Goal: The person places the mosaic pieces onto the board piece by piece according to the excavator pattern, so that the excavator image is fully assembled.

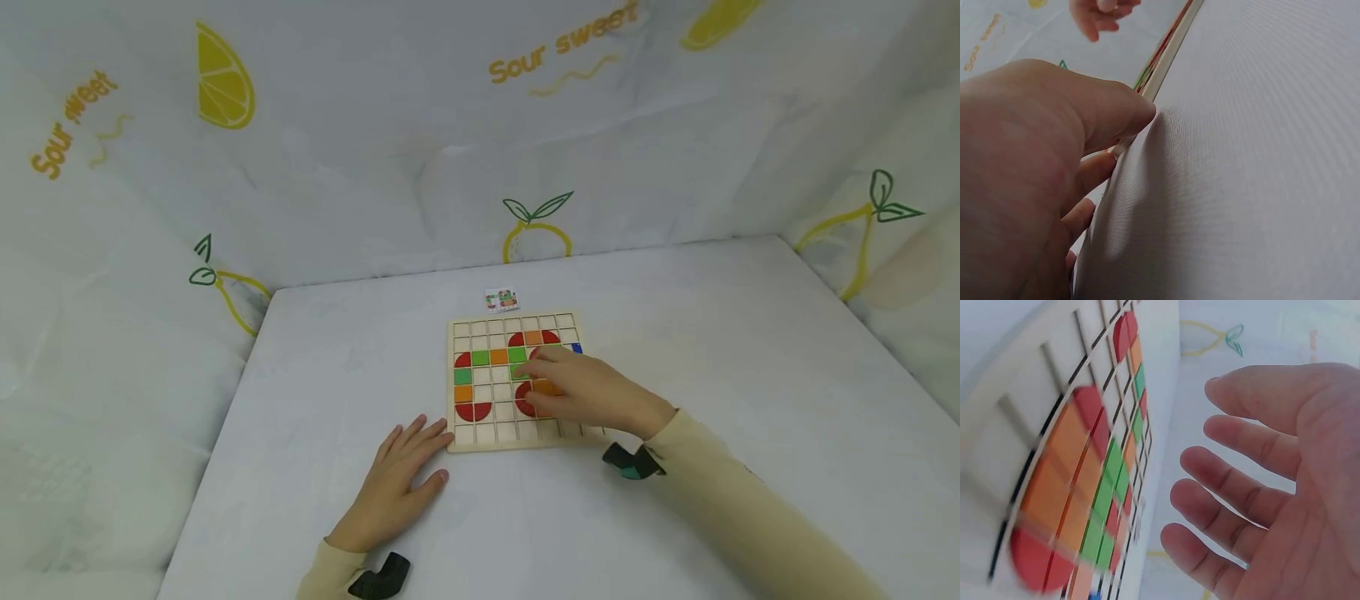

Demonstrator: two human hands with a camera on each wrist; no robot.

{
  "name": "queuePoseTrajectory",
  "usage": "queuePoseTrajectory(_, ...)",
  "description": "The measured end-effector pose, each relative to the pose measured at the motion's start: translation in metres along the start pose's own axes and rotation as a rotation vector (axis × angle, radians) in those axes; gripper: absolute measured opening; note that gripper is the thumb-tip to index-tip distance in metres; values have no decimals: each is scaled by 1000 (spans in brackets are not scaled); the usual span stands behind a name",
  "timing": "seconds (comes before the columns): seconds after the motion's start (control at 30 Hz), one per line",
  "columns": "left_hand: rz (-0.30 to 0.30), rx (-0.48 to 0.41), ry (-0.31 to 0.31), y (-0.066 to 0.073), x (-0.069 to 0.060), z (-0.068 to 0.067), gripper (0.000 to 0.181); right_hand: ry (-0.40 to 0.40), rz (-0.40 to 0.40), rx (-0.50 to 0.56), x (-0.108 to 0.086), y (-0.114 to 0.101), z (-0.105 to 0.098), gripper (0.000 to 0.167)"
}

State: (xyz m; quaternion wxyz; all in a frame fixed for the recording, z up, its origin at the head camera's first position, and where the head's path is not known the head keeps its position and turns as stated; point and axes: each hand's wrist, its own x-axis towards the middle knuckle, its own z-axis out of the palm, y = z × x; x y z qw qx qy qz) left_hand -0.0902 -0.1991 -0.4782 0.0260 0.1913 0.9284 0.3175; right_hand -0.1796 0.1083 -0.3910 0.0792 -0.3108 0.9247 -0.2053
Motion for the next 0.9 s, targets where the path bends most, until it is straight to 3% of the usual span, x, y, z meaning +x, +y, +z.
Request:
queuePoseTrajectory(0.2,-43,4,7,-10,6,-3,50,74,92,-23,-31,26,-12,36)
queuePoseTrajectory(0.37,-32,7,36,-19,13,-8,51,125,125,-29,-34,46,-23,41)
queuePoseTrajectory(0.63,5,-23,25,-26,29,-18,49,99,199,19,-8,83,-55,46)
queuePoseTrajectory(0.73,14,-77,40,-31,35,-20,46,97,233,15,6,98,-62,48)
queuePoseTrajectory(0.9,-75,-217,139,-36,47,-36,39,117,261,-29,37,114,-67,59)
